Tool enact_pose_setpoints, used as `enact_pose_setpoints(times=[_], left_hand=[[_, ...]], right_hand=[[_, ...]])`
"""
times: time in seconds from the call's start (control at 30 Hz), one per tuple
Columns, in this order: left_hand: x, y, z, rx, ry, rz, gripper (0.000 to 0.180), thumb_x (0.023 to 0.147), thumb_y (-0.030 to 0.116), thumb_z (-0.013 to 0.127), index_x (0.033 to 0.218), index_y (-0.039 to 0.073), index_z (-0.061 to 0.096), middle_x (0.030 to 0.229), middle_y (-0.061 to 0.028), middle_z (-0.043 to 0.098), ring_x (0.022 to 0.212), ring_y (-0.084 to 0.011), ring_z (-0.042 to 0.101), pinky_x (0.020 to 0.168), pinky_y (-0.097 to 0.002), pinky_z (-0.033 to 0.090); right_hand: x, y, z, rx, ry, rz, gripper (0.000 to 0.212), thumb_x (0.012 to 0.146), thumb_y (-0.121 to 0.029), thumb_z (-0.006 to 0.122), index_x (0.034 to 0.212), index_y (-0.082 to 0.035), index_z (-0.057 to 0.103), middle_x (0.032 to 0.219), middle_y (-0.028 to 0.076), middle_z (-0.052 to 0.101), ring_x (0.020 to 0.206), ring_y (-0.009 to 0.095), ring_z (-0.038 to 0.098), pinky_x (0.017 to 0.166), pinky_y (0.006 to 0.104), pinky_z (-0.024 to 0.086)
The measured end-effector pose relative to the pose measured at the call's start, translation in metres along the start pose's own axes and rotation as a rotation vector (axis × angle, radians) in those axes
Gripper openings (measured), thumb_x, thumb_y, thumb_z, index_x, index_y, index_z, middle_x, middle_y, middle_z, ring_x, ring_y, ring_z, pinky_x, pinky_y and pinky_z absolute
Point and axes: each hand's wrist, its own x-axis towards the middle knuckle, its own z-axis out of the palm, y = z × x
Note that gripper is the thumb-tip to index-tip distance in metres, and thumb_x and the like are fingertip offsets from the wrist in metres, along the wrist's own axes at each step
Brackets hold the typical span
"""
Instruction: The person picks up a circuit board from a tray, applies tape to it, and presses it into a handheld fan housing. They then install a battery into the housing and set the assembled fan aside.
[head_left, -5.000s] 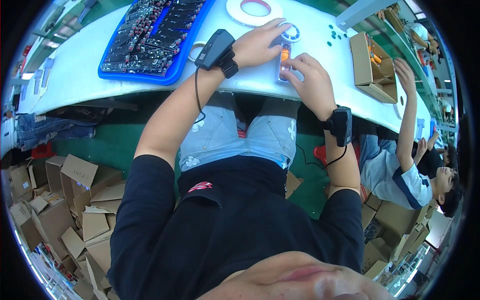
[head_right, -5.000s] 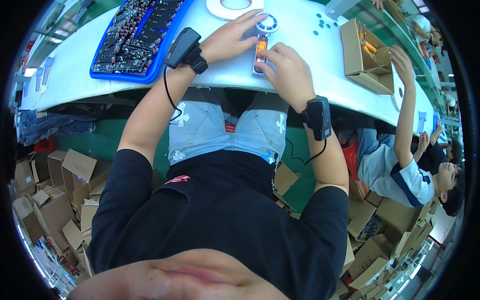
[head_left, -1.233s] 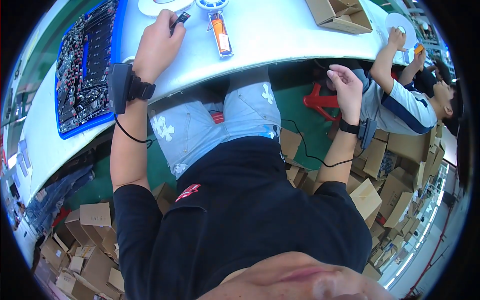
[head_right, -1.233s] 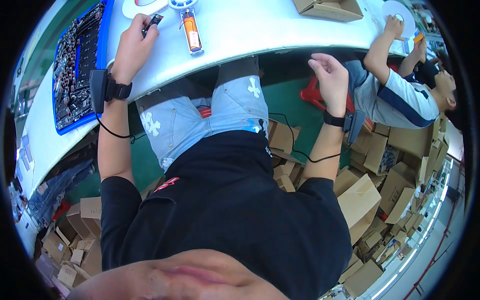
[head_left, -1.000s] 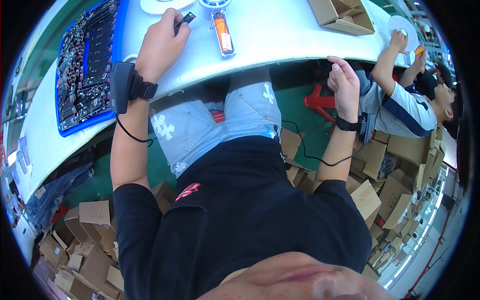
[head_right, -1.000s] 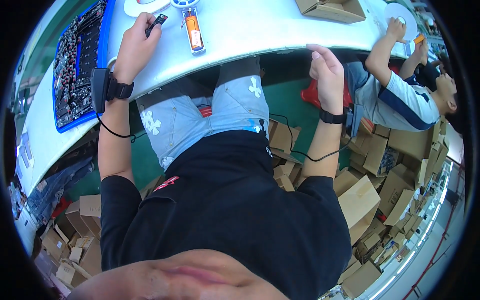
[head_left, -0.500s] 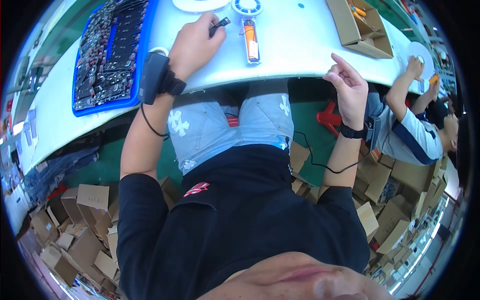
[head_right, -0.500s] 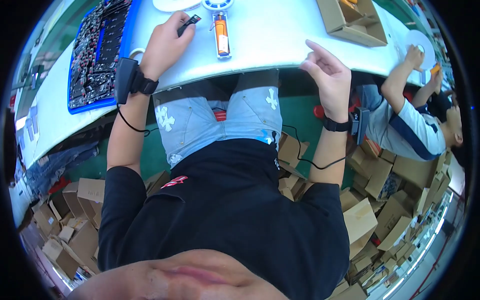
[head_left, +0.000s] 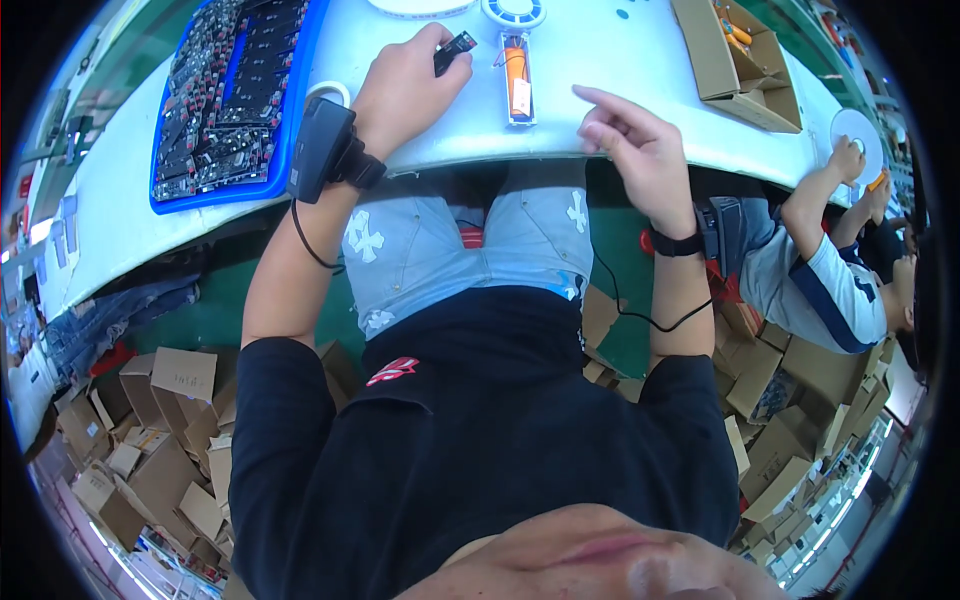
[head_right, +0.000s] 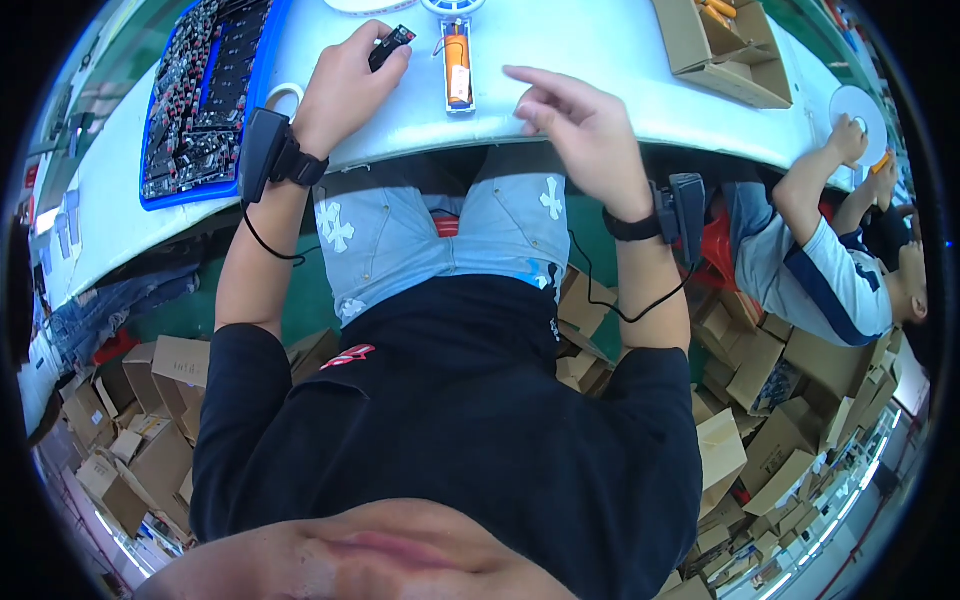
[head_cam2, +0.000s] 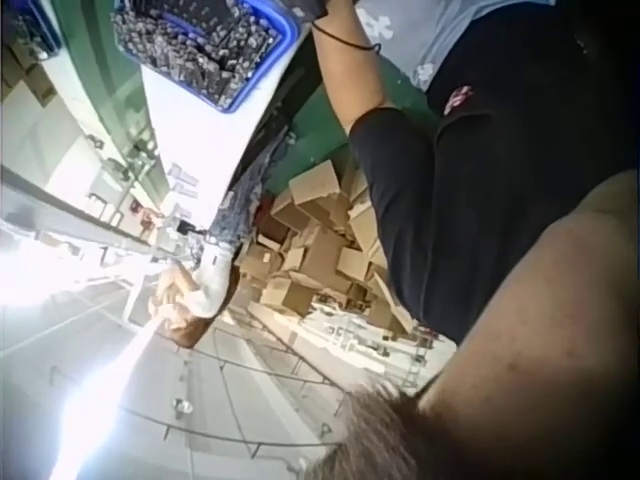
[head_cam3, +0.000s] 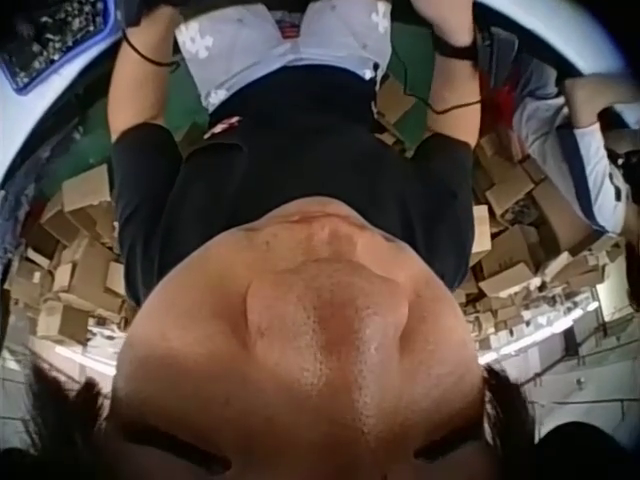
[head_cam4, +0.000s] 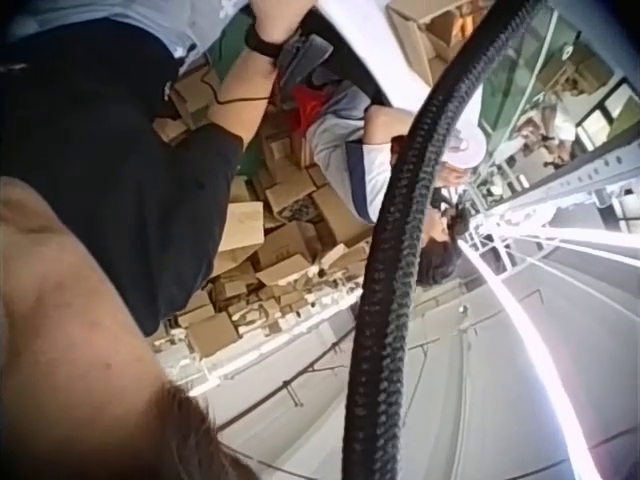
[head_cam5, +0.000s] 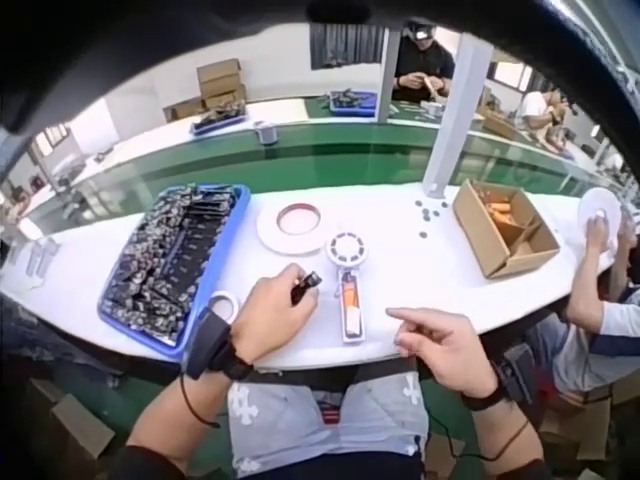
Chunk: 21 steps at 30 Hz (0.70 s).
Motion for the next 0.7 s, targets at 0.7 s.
enact_pose_setpoints(times=[0.7], left_hand=[[0.001,0.022,-0.017,-0.24,0.058,0.031,0.022,0.096,0.02,0.054,0.1,-0.001,0.059,0.076,-0.0251,0.064,0.074,-0.0434,0.063,0.066,-0.0453,0.049]], right_hand=[[0.001,-0.021,0.028,-0.468,0.076,-0.033,0.03,0.086,-0.002,0.069,0.116,-0.006,0.07,0.096,0.005,0.063,0.081,0.019,0.057,0.067,0.0304,0.047]])
